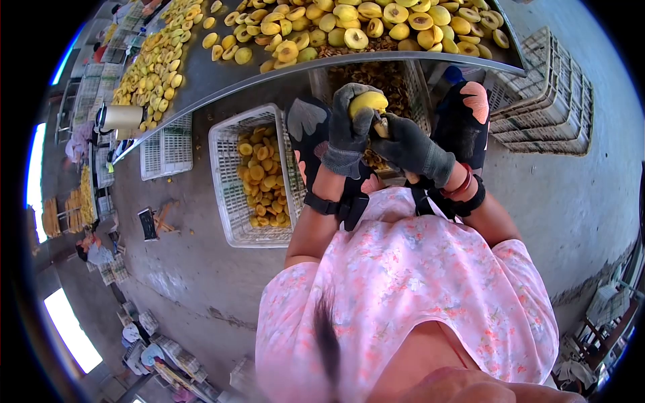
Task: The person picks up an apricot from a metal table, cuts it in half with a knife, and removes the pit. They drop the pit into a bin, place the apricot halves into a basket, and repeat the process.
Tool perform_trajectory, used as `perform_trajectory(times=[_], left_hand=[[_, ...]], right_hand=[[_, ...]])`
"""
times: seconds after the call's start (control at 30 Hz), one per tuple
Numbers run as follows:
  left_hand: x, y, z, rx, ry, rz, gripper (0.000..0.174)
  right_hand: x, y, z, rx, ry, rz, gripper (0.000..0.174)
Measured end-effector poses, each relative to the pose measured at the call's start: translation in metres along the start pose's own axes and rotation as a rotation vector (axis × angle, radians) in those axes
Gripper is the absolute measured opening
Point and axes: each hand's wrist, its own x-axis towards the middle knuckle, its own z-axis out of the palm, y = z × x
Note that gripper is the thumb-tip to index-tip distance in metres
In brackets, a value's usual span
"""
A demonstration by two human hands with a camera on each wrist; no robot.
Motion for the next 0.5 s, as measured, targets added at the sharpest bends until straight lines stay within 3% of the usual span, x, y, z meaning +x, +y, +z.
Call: perform_trajectory(times=[0.2, 0.3, 0.37, 0.43, 0.5], left_hand=[[-0.001, 0.001, -0.004, 0.172, -0.018, 0.045, 0.048], [-0.001, 0.007, -0.003, 0.237, 0.007, 0.023, 0.046], [0.0, -0.001, -0.005, 0.23, -0.012, 0.07, 0.045], [-0.002, 0.0, -0.01, 0.199, -0.071, 0.059, 0.043], [-0.001, 0.004, -0.016, 0.144, -0.174, 0.001, 0.041]], right_hand=[[0.001, 0.001, -0.011, 0.11, -0.235, -0.007, 0.012], [0.006, 0.009, 0.001, -0.086, 0.016, -0.046, 0.016], [0.016, 0.032, -0.009, -0.379, -0.07, -0.505, 0.02], [0.013, 0.028, -0.013, -0.458, -0.185, -0.613, 0.024], [0.006, 0.022, -0.02, -0.416, -0.278, -0.489, 0.026]])
